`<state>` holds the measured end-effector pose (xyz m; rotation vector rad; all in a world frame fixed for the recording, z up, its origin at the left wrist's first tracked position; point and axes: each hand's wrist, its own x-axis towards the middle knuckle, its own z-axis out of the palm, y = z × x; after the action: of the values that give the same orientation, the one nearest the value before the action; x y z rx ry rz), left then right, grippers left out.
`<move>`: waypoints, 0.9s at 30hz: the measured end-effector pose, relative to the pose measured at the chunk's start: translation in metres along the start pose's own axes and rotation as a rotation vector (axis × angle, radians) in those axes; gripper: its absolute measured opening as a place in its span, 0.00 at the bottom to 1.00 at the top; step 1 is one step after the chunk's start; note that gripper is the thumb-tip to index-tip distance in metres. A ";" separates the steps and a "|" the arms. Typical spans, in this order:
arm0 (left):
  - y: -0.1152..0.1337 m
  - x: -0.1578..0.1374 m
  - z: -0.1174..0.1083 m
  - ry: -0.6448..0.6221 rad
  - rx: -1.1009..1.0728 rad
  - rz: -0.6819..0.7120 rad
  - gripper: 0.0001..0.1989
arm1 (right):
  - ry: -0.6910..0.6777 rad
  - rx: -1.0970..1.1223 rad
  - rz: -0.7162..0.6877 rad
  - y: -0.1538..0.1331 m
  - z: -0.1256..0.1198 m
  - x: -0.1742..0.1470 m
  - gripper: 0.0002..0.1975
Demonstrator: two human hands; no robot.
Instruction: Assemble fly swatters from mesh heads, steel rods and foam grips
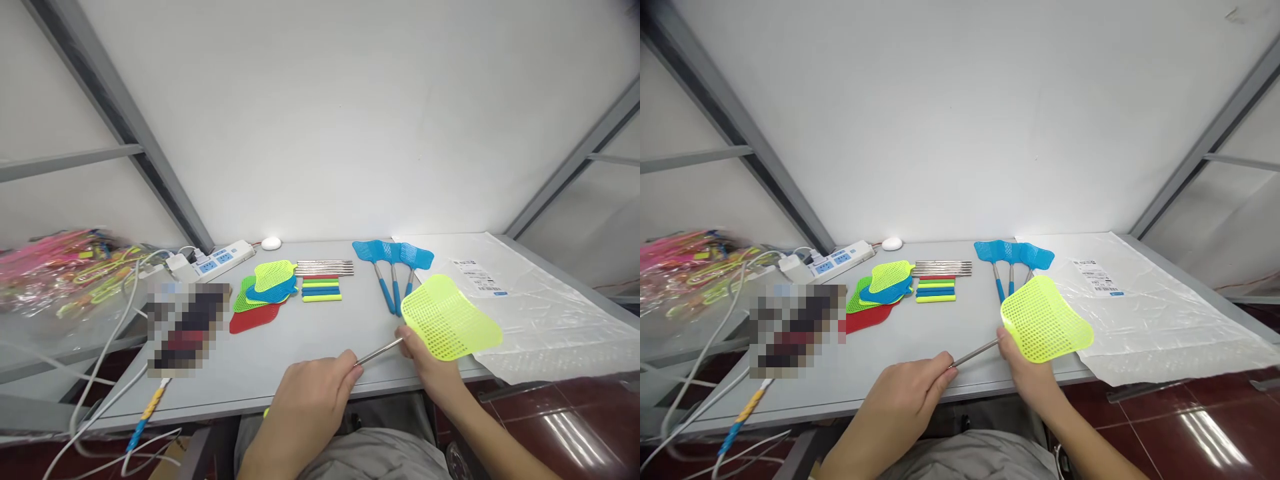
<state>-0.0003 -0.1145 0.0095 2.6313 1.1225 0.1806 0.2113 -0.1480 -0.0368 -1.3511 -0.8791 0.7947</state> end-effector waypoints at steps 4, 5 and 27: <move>-0.003 -0.006 -0.012 -0.014 -0.059 -0.040 0.16 | -0.008 0.011 -0.058 -0.004 -0.006 0.009 0.23; -0.002 -0.006 -0.013 -0.008 -0.057 -0.042 0.16 | -0.034 0.019 -0.055 -0.004 -0.002 0.008 0.22; -0.038 -0.036 -0.042 -0.141 -0.262 -0.089 0.20 | -0.299 -0.053 -0.080 -0.024 -0.020 0.000 0.24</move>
<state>-0.0605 -0.1066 0.0384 2.3215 1.0856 0.1137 0.2288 -0.1591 -0.0132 -1.2520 -1.1885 0.9311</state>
